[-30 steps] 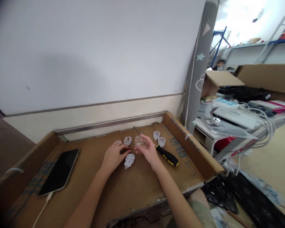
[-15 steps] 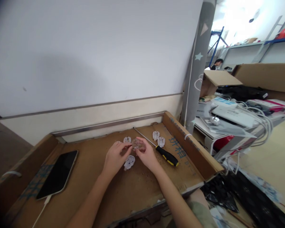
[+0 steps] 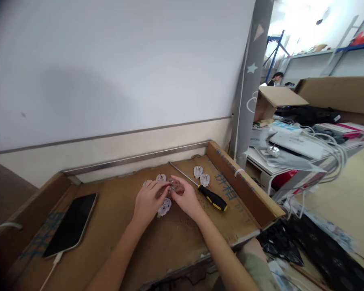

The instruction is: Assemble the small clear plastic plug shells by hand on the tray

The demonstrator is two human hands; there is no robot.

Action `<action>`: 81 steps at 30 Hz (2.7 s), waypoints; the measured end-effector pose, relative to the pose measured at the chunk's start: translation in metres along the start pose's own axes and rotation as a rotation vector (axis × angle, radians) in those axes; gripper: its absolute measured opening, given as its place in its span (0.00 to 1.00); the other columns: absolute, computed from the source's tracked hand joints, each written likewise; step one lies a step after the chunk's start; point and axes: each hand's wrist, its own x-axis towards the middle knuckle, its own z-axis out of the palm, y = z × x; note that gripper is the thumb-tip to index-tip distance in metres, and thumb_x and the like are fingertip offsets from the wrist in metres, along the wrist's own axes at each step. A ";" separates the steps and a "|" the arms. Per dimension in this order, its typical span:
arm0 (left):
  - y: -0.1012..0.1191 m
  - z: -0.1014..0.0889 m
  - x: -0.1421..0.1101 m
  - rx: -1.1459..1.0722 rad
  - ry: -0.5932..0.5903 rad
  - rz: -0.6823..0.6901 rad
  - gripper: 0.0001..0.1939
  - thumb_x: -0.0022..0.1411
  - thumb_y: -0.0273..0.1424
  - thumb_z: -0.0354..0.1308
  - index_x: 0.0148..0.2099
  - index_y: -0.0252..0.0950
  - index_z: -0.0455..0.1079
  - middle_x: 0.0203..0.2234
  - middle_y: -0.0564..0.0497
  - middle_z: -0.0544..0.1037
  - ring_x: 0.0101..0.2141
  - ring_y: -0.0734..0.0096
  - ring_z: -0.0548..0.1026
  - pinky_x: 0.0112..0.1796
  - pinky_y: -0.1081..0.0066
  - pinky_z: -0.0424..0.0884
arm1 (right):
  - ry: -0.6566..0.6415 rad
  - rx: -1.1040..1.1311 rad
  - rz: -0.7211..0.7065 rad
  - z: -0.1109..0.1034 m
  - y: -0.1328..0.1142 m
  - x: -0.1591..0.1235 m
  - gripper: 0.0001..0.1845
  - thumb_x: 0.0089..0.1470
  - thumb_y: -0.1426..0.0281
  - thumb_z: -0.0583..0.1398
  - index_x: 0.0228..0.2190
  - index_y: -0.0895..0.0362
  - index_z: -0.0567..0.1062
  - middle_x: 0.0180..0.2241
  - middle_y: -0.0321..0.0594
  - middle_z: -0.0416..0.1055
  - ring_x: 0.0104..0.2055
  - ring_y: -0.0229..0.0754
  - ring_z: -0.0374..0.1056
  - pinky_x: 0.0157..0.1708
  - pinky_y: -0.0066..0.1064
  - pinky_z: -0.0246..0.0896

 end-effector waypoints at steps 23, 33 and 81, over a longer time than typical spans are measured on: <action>0.006 -0.001 0.003 0.047 0.060 -0.077 0.10 0.64 0.35 0.52 0.34 0.38 0.72 0.28 0.51 0.78 0.33 0.64 0.72 0.37 0.67 0.64 | -0.011 -0.067 -0.016 0.000 -0.001 -0.001 0.29 0.43 0.71 0.61 0.50 0.54 0.69 0.45 0.43 0.68 0.25 0.30 0.66 0.26 0.24 0.64; 0.000 -0.003 0.004 0.051 0.060 -0.068 0.10 0.64 0.36 0.52 0.34 0.38 0.72 0.28 0.51 0.77 0.32 0.65 0.71 0.36 0.68 0.64 | 0.007 -0.109 -0.062 0.000 0.000 -0.001 0.28 0.43 0.72 0.61 0.50 0.53 0.70 0.45 0.42 0.69 0.29 0.33 0.67 0.27 0.24 0.65; -0.071 -0.085 -0.028 0.352 0.013 -0.559 0.32 0.57 0.49 0.52 0.57 0.34 0.61 0.50 0.40 0.71 0.49 0.44 0.69 0.47 0.51 0.66 | 0.016 0.110 0.113 0.002 -0.013 0.000 0.29 0.42 0.68 0.63 0.48 0.56 0.66 0.47 0.45 0.64 0.29 0.35 0.70 0.21 0.25 0.66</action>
